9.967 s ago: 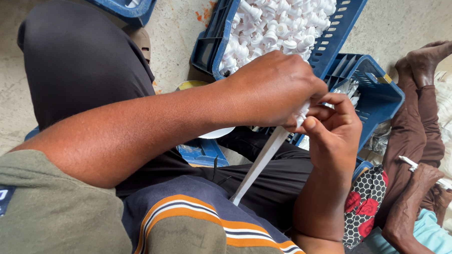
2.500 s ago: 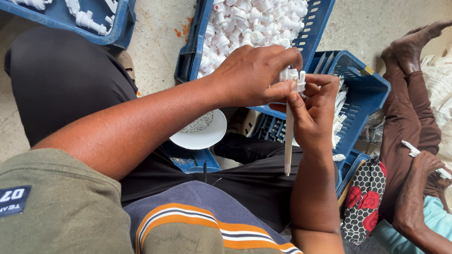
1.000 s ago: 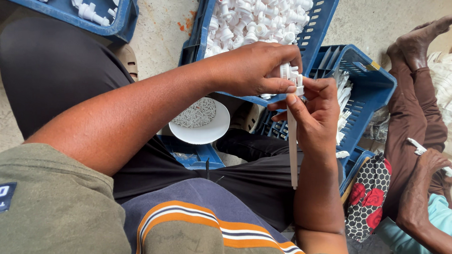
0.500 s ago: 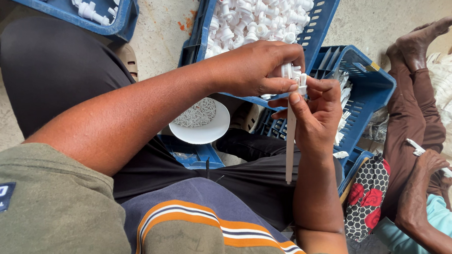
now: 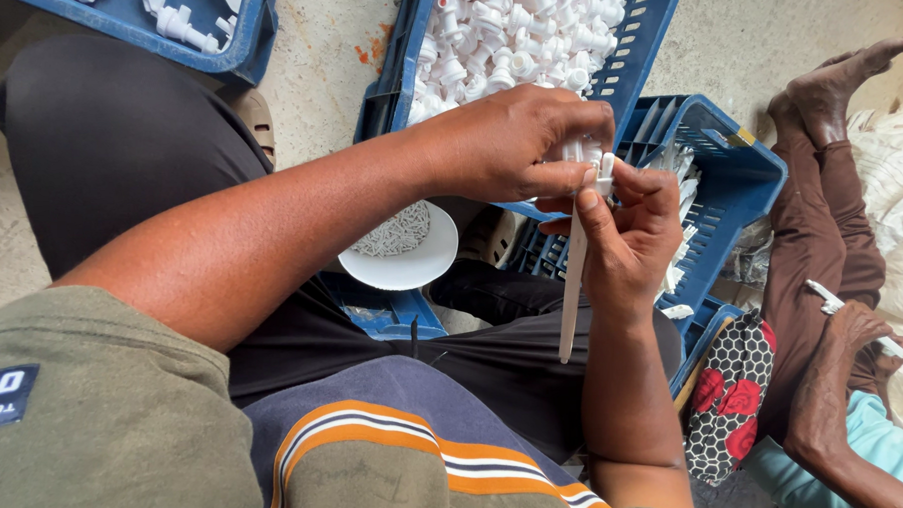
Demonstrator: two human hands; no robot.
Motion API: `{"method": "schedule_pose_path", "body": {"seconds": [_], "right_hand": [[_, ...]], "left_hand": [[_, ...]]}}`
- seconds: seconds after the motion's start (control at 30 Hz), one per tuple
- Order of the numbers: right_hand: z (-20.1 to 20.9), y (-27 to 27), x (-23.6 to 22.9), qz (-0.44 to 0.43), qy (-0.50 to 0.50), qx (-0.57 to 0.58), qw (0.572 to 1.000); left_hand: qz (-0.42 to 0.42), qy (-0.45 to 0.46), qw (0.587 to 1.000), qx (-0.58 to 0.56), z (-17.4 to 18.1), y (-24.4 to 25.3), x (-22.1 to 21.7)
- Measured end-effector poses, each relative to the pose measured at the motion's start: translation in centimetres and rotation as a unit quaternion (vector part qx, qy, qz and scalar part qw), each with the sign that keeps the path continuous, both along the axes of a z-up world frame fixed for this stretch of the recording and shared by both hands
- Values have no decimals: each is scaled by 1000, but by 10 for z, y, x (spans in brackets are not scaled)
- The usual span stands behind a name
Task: The person sits on the floor and assembles white plastic components by inserting a long rod into a connector and securing it with a small fastener. They repeat this process for multiple units, placing the finished assemblies into a blue crate.
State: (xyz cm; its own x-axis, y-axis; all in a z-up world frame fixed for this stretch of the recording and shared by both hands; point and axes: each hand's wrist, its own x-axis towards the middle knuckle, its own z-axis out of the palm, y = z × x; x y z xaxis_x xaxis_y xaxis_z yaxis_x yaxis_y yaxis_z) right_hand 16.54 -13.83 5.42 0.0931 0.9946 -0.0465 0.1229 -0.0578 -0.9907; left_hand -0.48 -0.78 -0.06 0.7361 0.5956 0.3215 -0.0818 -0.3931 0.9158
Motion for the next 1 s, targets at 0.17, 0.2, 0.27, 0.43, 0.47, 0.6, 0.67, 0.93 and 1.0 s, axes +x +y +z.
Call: {"method": "schedule_pose_path", "body": {"seconds": [0.17,0.2,0.27,0.43,0.47,0.6,0.67,0.93,1.0], "right_hand": [[0,-3,2,-15,24,1,1000],[0,-3,4,-17,29,0,999],[1,-4,5,-22,35,-7,999],[7,-4,4,-11,38,-18,999],[9,-4,4,-13,39,-28,999],[13,-4,4,-13,38,-47,998],[13,-3,4,-11,40,-50,998],[12,-1,2,-29,61,-96,993],[13,-1,1,-26,63,-105,992]], "left_hand": [[5,-12,1000,6,1,-5,-5],[10,-11,1000,11,2,-6,-5],[19,-10,1000,19,3,-7,-5],[11,30,999,34,7,-7,-5],[6,29,999,37,8,-7,-6],[-3,17,999,30,10,-7,-9],[-10,28,999,15,10,-7,-10],[1,81,996,29,10,-6,-5],[-4,80,996,32,8,-5,-5]]}}
